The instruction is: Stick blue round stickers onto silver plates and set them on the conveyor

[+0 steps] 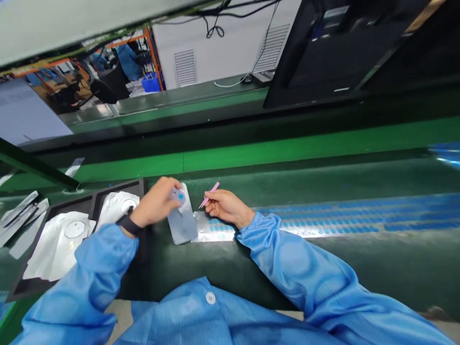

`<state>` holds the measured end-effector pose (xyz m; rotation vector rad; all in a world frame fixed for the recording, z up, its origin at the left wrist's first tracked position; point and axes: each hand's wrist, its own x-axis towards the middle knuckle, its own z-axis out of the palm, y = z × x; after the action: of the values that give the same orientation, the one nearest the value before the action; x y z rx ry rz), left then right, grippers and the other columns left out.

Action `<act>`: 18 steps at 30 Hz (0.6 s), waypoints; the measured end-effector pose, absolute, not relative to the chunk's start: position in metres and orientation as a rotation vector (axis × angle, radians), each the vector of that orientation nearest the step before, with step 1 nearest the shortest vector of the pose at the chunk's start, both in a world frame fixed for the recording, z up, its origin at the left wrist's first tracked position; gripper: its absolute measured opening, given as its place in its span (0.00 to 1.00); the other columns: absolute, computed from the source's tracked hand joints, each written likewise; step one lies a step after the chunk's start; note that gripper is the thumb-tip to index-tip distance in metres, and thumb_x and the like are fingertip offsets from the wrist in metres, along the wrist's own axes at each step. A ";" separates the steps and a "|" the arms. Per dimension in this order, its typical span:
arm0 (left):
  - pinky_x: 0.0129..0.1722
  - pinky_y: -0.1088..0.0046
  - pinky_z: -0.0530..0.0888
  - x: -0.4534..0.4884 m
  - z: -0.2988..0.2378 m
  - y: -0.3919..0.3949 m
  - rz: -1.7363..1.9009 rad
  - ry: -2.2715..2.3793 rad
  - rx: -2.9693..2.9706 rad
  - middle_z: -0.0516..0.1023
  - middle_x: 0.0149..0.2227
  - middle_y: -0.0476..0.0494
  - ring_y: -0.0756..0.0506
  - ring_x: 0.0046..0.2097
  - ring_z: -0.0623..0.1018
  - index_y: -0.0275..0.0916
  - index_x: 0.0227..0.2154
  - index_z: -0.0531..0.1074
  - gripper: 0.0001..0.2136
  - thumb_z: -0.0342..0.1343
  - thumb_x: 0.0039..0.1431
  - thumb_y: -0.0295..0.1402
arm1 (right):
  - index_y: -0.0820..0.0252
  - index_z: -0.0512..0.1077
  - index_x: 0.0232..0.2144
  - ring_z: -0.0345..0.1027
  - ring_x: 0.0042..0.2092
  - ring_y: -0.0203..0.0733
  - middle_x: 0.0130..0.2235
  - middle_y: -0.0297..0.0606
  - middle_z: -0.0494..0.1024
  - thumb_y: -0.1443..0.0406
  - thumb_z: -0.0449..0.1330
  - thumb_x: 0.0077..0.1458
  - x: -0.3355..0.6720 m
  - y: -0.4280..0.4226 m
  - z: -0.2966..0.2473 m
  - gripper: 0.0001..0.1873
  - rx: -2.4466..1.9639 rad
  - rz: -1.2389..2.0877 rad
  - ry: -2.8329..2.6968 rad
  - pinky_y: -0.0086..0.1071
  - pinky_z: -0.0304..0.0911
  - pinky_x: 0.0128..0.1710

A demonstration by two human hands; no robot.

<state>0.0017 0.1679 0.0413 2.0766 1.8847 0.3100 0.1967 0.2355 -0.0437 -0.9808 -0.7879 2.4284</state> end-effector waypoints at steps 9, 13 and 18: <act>0.51 0.61 0.67 -0.065 0.119 0.277 0.272 2.565 2.091 0.71 0.45 0.38 0.38 0.51 0.71 0.39 0.39 0.67 0.10 0.50 0.52 0.26 | 0.69 0.70 0.15 0.66 0.15 0.34 0.14 0.38 0.69 0.72 0.49 0.65 0.194 0.236 -0.042 0.26 -0.988 2.445 -0.833 0.22 0.64 0.14; 0.40 0.64 0.70 -0.084 0.104 0.206 0.202 2.712 1.945 0.71 0.31 0.45 0.40 0.37 0.74 0.42 0.30 0.63 0.09 0.53 0.54 0.41 | 0.68 0.70 0.15 0.66 0.15 0.34 0.14 0.39 0.69 0.71 0.50 0.65 0.194 0.235 -0.042 0.26 -0.967 2.468 -0.825 0.21 0.64 0.14; 0.33 0.69 0.68 -0.101 0.065 0.121 0.069 2.647 1.553 0.71 0.26 0.48 0.40 0.33 0.75 0.43 0.25 0.60 0.16 0.62 0.41 0.44 | 0.67 0.70 0.17 0.65 0.16 0.32 0.14 0.38 0.69 0.71 0.50 0.65 0.190 0.233 -0.037 0.24 -0.979 2.447 -0.821 0.20 0.63 0.15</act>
<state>-0.1010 0.1213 0.0647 1.5529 2.6466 0.0695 0.1905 0.2330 -0.0374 -0.9786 -0.8212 2.4466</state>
